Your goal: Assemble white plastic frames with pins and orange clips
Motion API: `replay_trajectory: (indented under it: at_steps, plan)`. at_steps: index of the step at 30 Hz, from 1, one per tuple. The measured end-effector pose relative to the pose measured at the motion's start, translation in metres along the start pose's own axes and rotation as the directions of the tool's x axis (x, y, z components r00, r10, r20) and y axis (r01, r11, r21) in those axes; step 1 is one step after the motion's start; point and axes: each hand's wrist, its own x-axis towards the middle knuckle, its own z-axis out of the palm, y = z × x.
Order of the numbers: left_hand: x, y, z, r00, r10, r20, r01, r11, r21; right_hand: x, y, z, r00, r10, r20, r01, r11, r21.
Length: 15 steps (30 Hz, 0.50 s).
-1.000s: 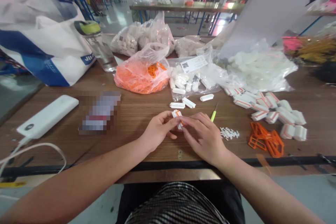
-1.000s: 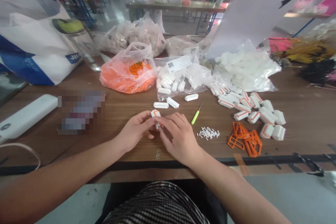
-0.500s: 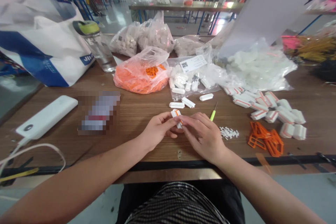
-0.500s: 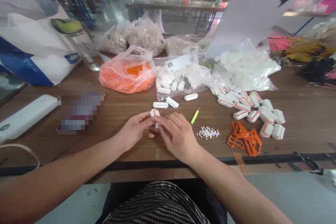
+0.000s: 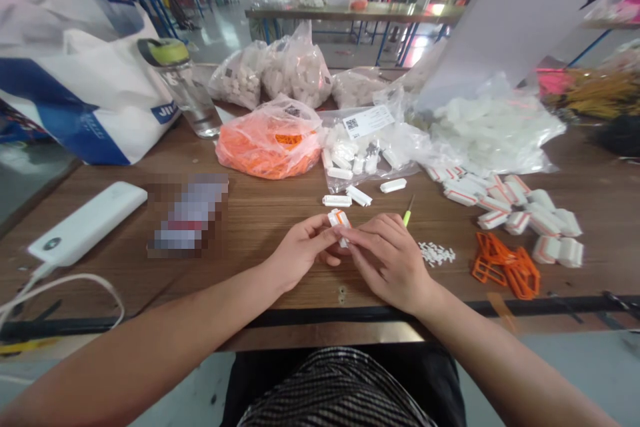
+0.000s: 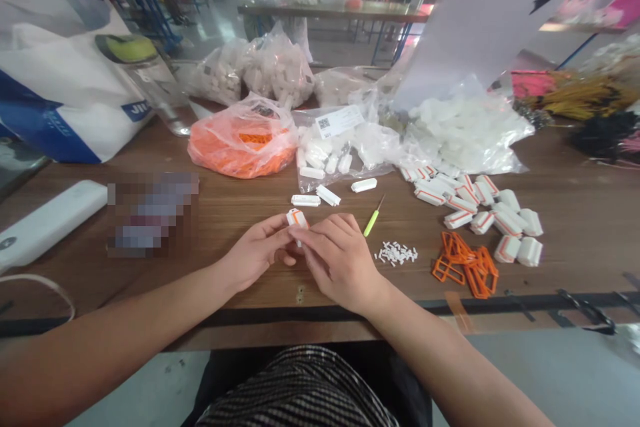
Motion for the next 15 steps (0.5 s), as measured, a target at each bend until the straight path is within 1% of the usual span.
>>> replay_trajectory:
  at_steps: [4, 8, 9, 10, 11, 12, 13, 15]
  plan:
    - [-0.0002, 0.0007, 0.0003, 0.999, -0.007, 0.038, 0.009, 0.999, -0.043, 0.0001, -0.0016, 0.0007, 0.999, -0.002, -0.036, 0.003, 1.0, 0.019]
    - [0.0001, 0.0024, -0.0006, 0.999, -0.011, 0.043, 0.013, 0.999, -0.051, 0.0005, -0.0043, 0.0001, 0.998, -0.046, -0.048, 0.047, 0.999, 0.015]
    - [0.0004, 0.0029, -0.0013, 0.999, -0.011, 0.041, 0.012, 0.999, -0.041, 0.0003, -0.0044, -0.0008, 0.998, -0.041, -0.046, 0.042, 0.998, 0.036]
    - [0.0009, 0.0034, -0.0023, 0.999, -0.013, 0.042, 0.014, 1.0, -0.026, 0.0001, -0.0041, -0.0021, 0.999, -0.01, -0.048, 0.014, 0.997, 0.08]
    - [0.0014, 0.0038, -0.0033, 0.999, -0.017, 0.047, 0.017, 1.0, -0.01, -0.0002, -0.0033, -0.0034, 0.997, 0.053, -0.059, -0.044, 0.989, 0.14]
    - [0.002, 0.0042, -0.0042, 0.998, -0.024, 0.059, 0.024, 1.0, 0.006, -0.0005, -0.0021, -0.0047, 0.986, 0.148, -0.076, -0.13, 0.97, 0.203]
    - [0.0025, 0.0044, -0.0051, 0.997, -0.032, 0.075, 0.03, 0.999, 0.024, -0.0006, -0.0005, -0.0058, 0.962, 0.26, -0.087, -0.23, 0.938, 0.261]
    - [0.0034, 0.0045, -0.0062, 0.994, -0.035, 0.103, 0.029, 0.998, 0.061, -0.0003, 0.0028, -0.0066, 0.884, 0.462, -0.068, -0.412, 0.84, 0.353]
